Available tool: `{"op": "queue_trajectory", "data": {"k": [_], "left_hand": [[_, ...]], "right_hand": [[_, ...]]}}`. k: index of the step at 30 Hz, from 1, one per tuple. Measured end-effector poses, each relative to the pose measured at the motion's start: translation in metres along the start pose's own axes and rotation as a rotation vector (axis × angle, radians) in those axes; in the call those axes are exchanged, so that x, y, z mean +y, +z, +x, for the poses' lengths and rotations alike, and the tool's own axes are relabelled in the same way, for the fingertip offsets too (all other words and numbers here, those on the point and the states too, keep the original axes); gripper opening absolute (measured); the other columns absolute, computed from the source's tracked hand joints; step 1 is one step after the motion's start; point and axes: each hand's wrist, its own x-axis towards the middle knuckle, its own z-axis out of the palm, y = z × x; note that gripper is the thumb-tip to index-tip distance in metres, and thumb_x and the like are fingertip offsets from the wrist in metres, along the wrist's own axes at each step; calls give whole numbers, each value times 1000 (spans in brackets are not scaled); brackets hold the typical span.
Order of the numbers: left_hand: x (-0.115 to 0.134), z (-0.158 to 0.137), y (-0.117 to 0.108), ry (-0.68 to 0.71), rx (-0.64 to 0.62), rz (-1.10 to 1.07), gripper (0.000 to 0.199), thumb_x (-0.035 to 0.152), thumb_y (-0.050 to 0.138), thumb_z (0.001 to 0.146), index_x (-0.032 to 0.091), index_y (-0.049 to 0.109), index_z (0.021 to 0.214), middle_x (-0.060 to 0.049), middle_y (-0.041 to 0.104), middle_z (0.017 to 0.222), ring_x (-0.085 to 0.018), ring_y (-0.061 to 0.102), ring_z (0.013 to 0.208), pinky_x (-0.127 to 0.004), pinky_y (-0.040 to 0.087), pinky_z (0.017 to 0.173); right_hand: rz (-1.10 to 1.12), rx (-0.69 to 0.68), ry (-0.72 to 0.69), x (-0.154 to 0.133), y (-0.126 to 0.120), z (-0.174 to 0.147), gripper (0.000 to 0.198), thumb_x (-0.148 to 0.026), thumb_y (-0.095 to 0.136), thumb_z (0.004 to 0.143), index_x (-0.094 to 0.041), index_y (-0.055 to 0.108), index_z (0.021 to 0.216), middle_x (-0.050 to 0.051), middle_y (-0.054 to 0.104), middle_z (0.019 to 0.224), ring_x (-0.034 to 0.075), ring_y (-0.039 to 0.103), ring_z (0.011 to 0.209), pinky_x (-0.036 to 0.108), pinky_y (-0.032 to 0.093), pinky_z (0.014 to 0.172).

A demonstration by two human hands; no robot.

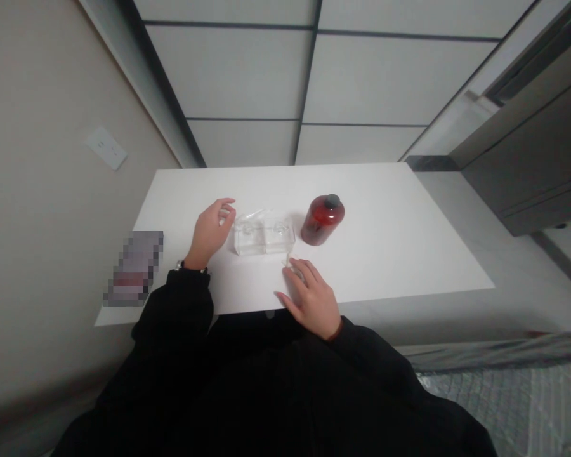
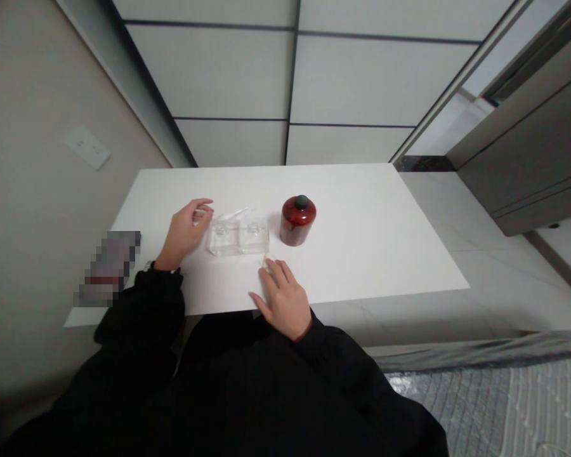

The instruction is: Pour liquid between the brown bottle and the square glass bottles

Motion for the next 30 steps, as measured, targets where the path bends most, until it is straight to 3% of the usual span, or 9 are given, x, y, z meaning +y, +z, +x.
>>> {"op": "queue_trajectory", "data": {"k": [8, 14, 17, 22, 25, 30], "left_hand": [[1, 0, 0, 5, -7, -8, 38, 38, 58, 98, 22, 70, 130, -8, 78, 111, -22, 74, 91, -37, 57, 88], [1, 0, -1, 9, -10, -4, 39, 40, 57, 99, 21, 70, 130, -8, 78, 110, -21, 73, 89, -36, 57, 86], [1, 0, -1, 14, -13, -1, 40, 40, 57, 98, 19, 70, 130, -9, 78, 110, -21, 73, 89, -36, 56, 86], [2, 0, -2, 10, -23, -3, 42, 40, 57, 98, 18, 69, 132, -8, 78, 110, -20, 73, 88, -33, 56, 83], [3, -1, -3, 9, -23, -9, 43, 39, 57, 97, 18, 69, 132, -9, 78, 112, -20, 73, 91, -33, 56, 84], [6, -2, -2, 25, -9, -15, 43, 38, 57, 97, 17, 69, 133, -9, 78, 112, -20, 73, 90, -33, 54, 82]], "right_hand": [[110, -133, -140, -16, 11, 12, 50, -46, 62, 106, -12, 69, 141, 23, 65, 154, 39, 57, 148, 57, 57, 119], [183, -296, -413, -46, 34, 22, 58, -50, 62, 106, -11, 64, 148, 19, 60, 163, 35, 50, 156, 49, 55, 122], [175, -326, -457, -57, 43, 20, 59, -51, 63, 106, -12, 62, 150, 18, 59, 163, 33, 50, 157, 47, 57, 121], [121, -233, -408, -43, 29, 1, 52, -41, 67, 105, -10, 66, 146, 18, 65, 157, 34, 57, 151, 45, 62, 115], [85, -142, -258, -16, 0, -26, 46, -31, 66, 105, -13, 65, 147, 18, 67, 155, 32, 57, 152, 46, 60, 117], [-103, 75, 46, 52, -60, -82, 51, -22, 66, 104, -24, 62, 154, 16, 66, 156, 32, 61, 149, 51, 61, 116]]}}
